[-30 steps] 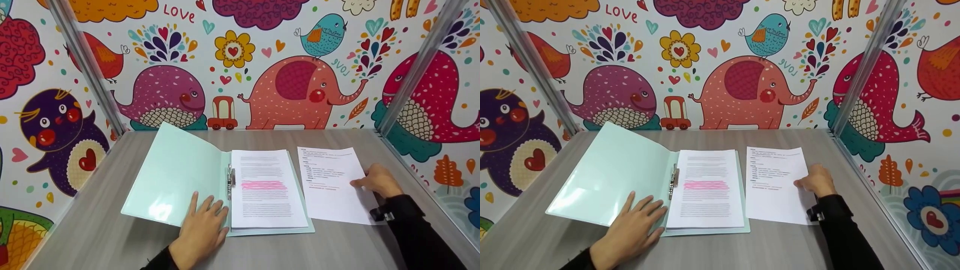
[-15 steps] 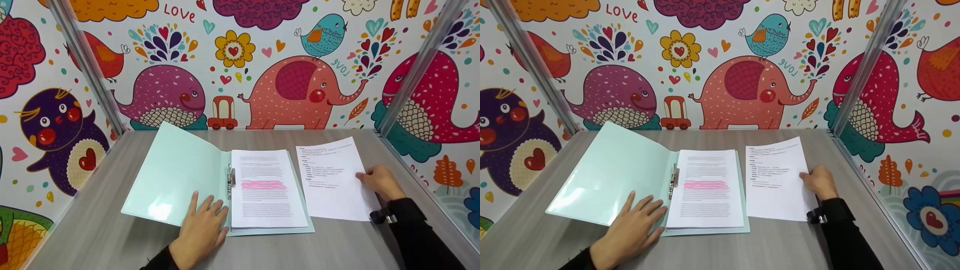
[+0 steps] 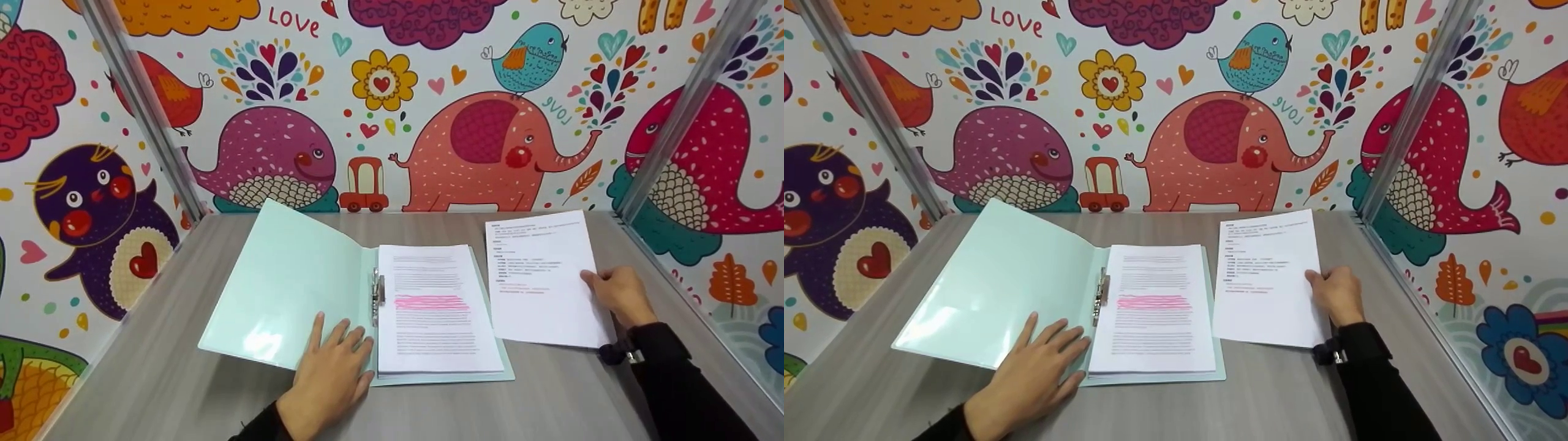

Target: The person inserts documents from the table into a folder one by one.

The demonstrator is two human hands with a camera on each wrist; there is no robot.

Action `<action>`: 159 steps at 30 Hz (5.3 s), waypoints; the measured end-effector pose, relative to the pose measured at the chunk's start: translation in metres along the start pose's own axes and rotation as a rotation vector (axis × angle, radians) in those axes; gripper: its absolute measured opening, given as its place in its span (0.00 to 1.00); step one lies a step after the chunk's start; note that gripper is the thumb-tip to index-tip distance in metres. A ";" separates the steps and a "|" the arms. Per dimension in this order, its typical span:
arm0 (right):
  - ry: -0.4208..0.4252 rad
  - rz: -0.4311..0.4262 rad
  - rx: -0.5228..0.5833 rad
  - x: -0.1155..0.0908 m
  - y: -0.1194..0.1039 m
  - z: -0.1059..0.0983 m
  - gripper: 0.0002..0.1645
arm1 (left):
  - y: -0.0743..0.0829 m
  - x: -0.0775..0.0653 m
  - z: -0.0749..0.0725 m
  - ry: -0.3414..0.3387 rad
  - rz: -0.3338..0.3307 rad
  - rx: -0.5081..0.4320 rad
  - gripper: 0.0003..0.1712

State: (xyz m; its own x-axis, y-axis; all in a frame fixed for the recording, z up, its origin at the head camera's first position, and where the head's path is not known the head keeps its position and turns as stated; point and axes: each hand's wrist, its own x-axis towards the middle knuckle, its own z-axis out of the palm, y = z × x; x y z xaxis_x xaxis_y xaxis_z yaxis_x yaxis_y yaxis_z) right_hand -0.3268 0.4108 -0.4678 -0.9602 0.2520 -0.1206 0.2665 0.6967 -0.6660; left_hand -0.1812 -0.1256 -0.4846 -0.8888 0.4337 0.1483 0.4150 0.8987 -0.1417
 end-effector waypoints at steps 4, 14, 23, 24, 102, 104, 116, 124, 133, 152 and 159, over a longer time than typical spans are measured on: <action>0.026 0.020 0.029 0.001 -0.002 -0.001 0.41 | 0.000 0.000 0.001 0.002 0.001 0.007 0.31; 0.058 0.087 0.143 -0.001 -0.016 0.000 0.44 | 0.000 0.001 -0.002 -0.046 -0.009 -0.003 0.31; 0.049 0.112 0.183 0.000 -0.025 -0.004 0.45 | 0.000 0.000 -0.002 -0.026 -0.007 0.009 0.31; 0.050 0.113 0.185 0.000 -0.026 -0.005 0.45 | 0.000 0.000 -0.002 -0.023 -0.006 0.010 0.30; -0.156 -0.166 0.221 -0.046 -0.106 0.113 0.26 | 0.000 0.000 -0.001 -0.008 0.003 0.020 0.31; -0.164 -0.165 0.223 -0.047 -0.108 0.115 0.26 | 0.000 0.000 -0.001 -0.005 0.004 0.017 0.31; -0.203 -0.161 0.269 -0.054 -0.116 0.126 0.22 | 0.000 0.001 -0.001 -0.015 -0.002 -0.009 0.31; -0.212 -0.169 0.273 -0.055 -0.118 0.128 0.21 | 0.001 0.001 -0.002 -0.009 0.000 -0.016 0.31; -0.222 -0.190 0.296 -0.055 -0.117 0.129 0.20 | 0.001 0.001 -0.003 0.004 0.008 0.016 0.30; -0.218 -0.194 0.269 -0.058 -0.118 0.133 0.19 | 0.000 0.002 -0.003 -0.016 0.007 0.018 0.32; -0.215 -0.193 0.260 -0.058 -0.117 0.135 0.19 | 0.001 0.001 -0.002 -0.024 0.001 0.017 0.32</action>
State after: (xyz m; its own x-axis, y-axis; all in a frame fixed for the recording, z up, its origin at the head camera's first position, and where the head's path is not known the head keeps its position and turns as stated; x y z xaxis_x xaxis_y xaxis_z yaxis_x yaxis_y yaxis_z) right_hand -0.3140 0.2245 -0.4821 -0.9936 -0.0325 -0.1082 0.0759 0.5169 -0.8526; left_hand -0.1818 -0.1245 -0.4825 -0.8928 0.4328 0.1250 0.4127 0.8970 -0.1585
